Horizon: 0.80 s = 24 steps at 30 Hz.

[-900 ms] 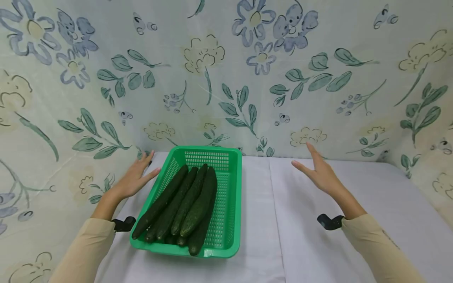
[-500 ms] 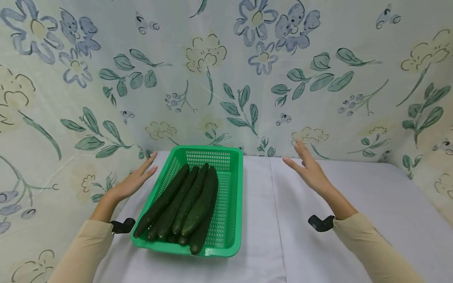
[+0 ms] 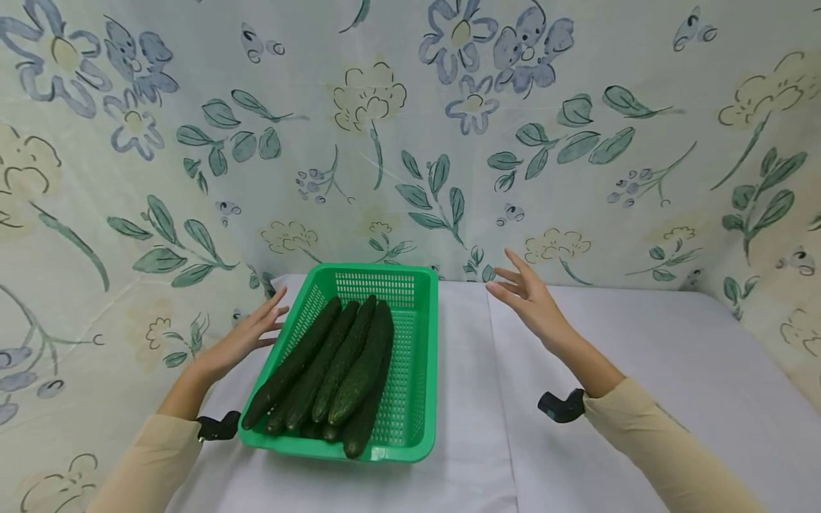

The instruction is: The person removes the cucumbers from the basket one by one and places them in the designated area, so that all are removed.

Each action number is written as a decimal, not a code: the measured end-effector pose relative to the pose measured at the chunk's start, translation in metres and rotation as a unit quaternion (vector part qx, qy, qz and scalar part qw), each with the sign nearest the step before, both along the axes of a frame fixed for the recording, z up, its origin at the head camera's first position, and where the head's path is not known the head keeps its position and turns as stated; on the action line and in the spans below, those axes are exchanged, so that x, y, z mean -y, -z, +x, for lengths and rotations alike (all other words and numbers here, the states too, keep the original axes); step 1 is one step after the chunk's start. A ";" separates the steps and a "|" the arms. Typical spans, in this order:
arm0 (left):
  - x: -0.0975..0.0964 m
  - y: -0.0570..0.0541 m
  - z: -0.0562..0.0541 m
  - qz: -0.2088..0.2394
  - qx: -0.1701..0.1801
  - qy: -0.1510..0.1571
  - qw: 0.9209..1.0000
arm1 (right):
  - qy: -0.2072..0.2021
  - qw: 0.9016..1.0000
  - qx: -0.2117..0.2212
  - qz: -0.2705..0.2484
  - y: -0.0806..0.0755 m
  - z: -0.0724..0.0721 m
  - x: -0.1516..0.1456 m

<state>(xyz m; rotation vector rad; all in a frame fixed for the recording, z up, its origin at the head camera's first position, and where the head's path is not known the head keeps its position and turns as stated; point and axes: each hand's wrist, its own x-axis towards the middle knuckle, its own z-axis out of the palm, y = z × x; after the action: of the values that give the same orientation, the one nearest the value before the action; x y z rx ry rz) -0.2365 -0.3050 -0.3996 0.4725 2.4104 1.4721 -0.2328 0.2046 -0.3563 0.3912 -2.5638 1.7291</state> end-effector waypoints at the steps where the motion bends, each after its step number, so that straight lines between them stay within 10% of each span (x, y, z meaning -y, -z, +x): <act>1: -0.001 0.001 0.002 0.004 0.002 -0.001 1.000 | -0.004 1.000 0.004 -0.012 0.000 0.001 0.002; 24: -0.001 0.015 0.016 -0.005 -0.025 -0.007 1.000 | -0.065 0.989 0.064 -0.116 0.004 0.002 0.048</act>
<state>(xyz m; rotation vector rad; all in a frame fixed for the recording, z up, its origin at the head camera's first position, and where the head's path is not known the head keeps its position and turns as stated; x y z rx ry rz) -0.2200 -0.3036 -0.4142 0.4963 2.4632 1.4702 -0.2306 0.1566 -0.3604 0.4586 -2.4267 2.1366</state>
